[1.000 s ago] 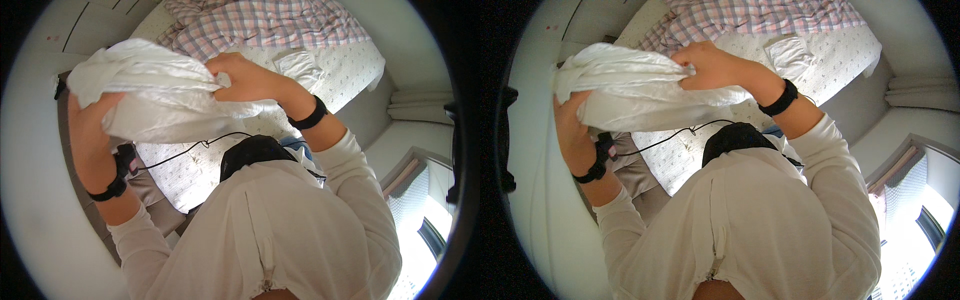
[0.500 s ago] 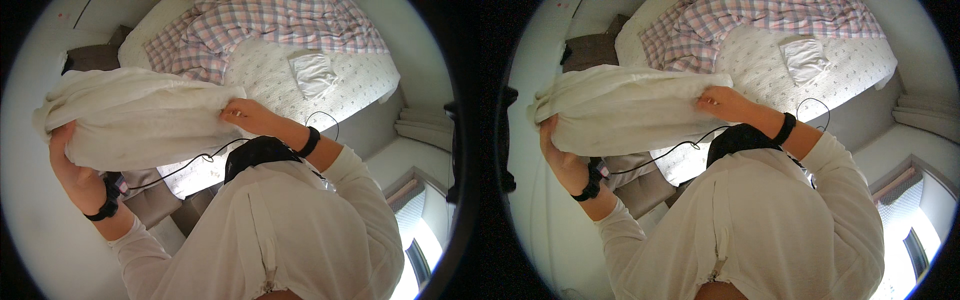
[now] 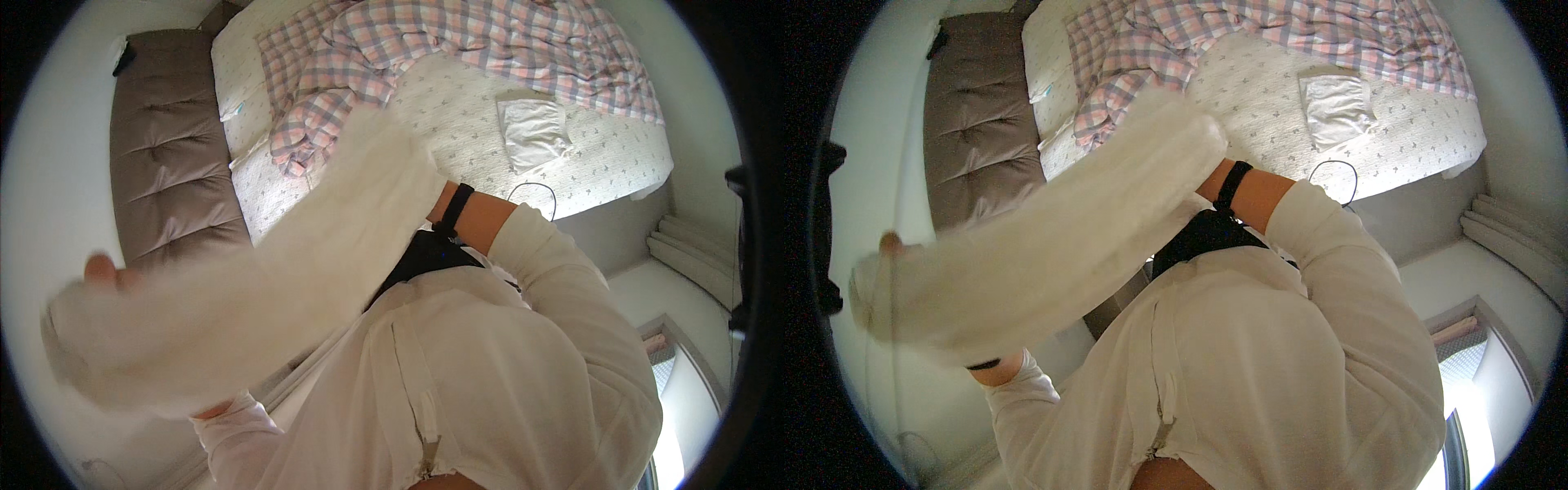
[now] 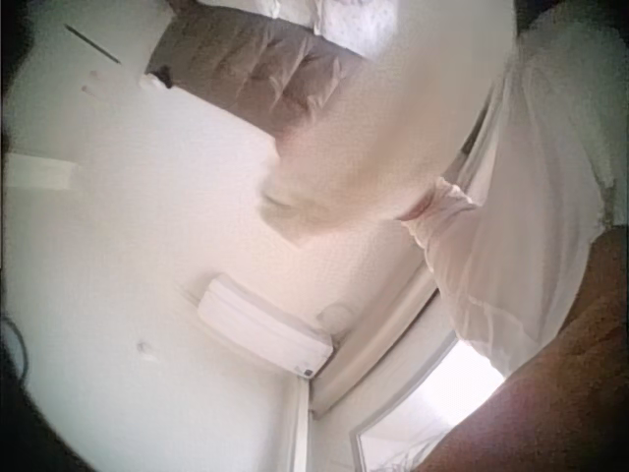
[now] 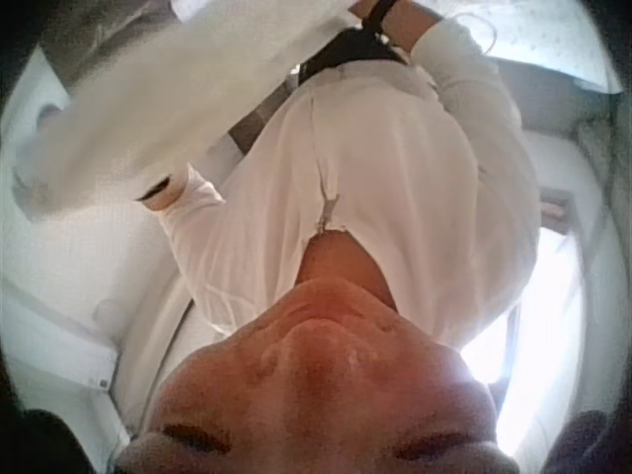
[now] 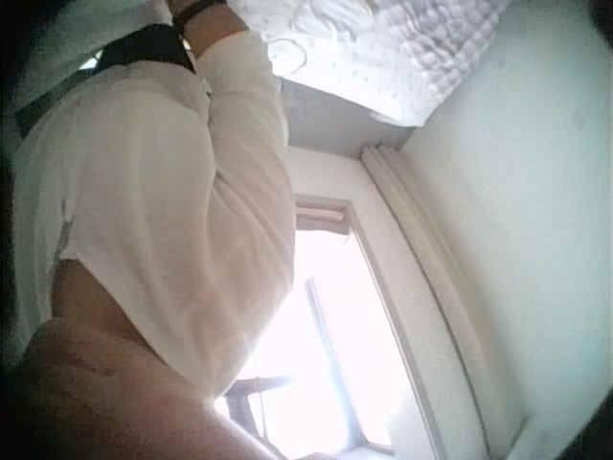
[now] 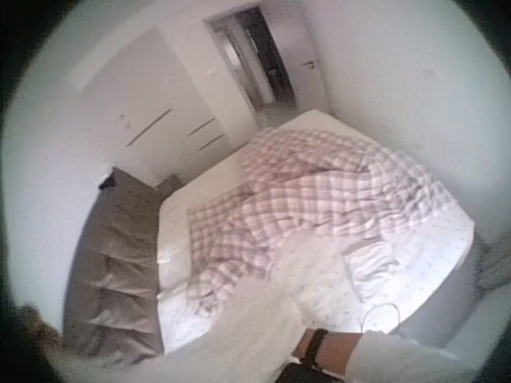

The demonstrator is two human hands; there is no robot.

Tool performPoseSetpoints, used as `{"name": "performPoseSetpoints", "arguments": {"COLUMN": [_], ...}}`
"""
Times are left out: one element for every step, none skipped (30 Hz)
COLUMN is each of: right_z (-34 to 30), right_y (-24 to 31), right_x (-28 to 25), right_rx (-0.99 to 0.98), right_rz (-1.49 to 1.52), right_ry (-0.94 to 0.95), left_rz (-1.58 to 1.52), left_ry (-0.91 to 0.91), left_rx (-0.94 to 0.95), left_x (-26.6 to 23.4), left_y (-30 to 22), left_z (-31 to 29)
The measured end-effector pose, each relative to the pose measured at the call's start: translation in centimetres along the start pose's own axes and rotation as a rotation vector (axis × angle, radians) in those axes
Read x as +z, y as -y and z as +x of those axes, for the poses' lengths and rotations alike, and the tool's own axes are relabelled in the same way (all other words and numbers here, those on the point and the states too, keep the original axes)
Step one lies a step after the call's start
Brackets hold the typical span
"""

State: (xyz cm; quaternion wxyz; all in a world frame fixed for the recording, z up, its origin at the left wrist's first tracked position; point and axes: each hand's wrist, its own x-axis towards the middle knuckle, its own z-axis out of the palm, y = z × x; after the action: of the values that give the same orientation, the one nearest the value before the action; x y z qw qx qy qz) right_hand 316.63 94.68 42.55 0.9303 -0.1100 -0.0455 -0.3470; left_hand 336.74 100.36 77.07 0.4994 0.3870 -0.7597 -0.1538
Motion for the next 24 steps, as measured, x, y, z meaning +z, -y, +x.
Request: {"name": "performPoseSetpoints", "arguments": {"right_z": [0.1, 0.1, 0.1, 0.1, 0.0, 0.0, 0.0, 0.0, -0.1, 0.0, -0.2, -0.3, -0.5, -0.6, -0.6, -0.5, -0.4, -0.2, 0.2, 0.7, 1.1, 1.7, 2.2, 2.6], "right_y": [0.3, 0.6, 1.0, 1.5, 2.1, 2.7, 3.3, 4.0, 4.7, 5.4, 5.8, 5.9, 5.9, 5.9, 6.0, 6.1, 6.2, 6.6, 7.1, 7.9, 8.6, 9.6, 10.6, 11.6], "right_x": [0.6, 1.1, 1.7, 2.3, 2.8, 3.5, 4.2, 4.9, 5.8, 6.7, 7.8, 8.9, 9.9, 10.9, 11.6, 12.1, 12.4, 12.4, 12.1, 11.6, 11.0, 10.3, 9.6, 9.0], "right_rx": [0.007, 0.016, 0.026, 0.033, 0.042, 0.048, 0.05, 0.039, 0.041, -0.006, -0.03, -0.072, -0.116, -0.162, -0.181, -0.195, -0.249, -0.221, -0.236, -0.309, -0.371, -0.548, -0.784, -0.937], "right_rz": [0.046, 0.073, 0.09, 0.097, 0.102, 0.113, 0.109, 0.086, 0.066, 0.022, -0.032, -0.091, -0.15, -0.21, -0.493, -0.777, -1.069, -1.176, -1.289, -1.398, -1.592, -1.775, -1.952, -2.115], "right_ry": [0.033, 0.06, 0.082, 0.098, 0.108, 0.114, 0.112, 0.094, 0.149, 0.04, 0.001, -0.085, -0.174, -0.243, -0.29, -0.312, -0.263, -0.435, -0.544, -0.61, -0.75, -0.845, -0.884, -0.969], "left_rz": [0.022, 0.06, 0.101, 0.213, 0.146, 0.081, -0.054, -0.352, -0.565, -0.713, -0.561, -0.343, -0.108, -0.336, -0.543, -0.799, -0.831, -0.909, -1.0, -0.969, -0.952, -0.935, -0.943, -0.951], "left_ry": [-0.018, -0.056, -0.107, -0.224, -0.234, -0.28, -0.267, -0.274, -0.234, -0.251, -0.266, -0.339, -0.442, -0.381, -0.357, -0.256, -0.279, -0.229, -0.172, -0.192, -0.208, -0.225, -0.245, -0.265], "left_rx": [-0.016, -0.057, -0.115, -0.22, -0.336, -0.455, -0.577, -0.716, -0.824, -0.932, -0.855, -0.776, -0.767, -0.76, -0.826, -0.859, -0.879, -0.869, -0.864, -0.861, -0.866, -0.871, -0.878, -0.885], "left_x": [0.0, -0.3, -0.7, -1.2, -2.0, -2.8, -4.0, -5.0, -5.8, -6.5, -6.9, -7.2, -7.5, -7.8, -8.0, -8.2, -8.2, -8.2, -8.0, -7.6, -7.0, -6.2, -5.3, -4.2], "left_y": [0.0, 0.2, 0.5, 1.0, 1.8, 2.6, 3.5, 4.3, 5.3, 6.0, 6.7, 7.2, 7.7, 8.0, 8.2, 8.4, 8.5, 8.6, 8.8, 9.0, 9.4, 9.7, 10.3, 11.0], "left_z": [-0.1, 0.2, 0.4, 0.8, 1.5, 2.0, 3.0, 3.8, 4.2, 4.1, 3.6, 2.9, 2.4, 2.0, 1.6, 1.3, 1.0, 0.8, 0.8, 0.9, 0.9, 0.9, 0.8, 0.9]}}
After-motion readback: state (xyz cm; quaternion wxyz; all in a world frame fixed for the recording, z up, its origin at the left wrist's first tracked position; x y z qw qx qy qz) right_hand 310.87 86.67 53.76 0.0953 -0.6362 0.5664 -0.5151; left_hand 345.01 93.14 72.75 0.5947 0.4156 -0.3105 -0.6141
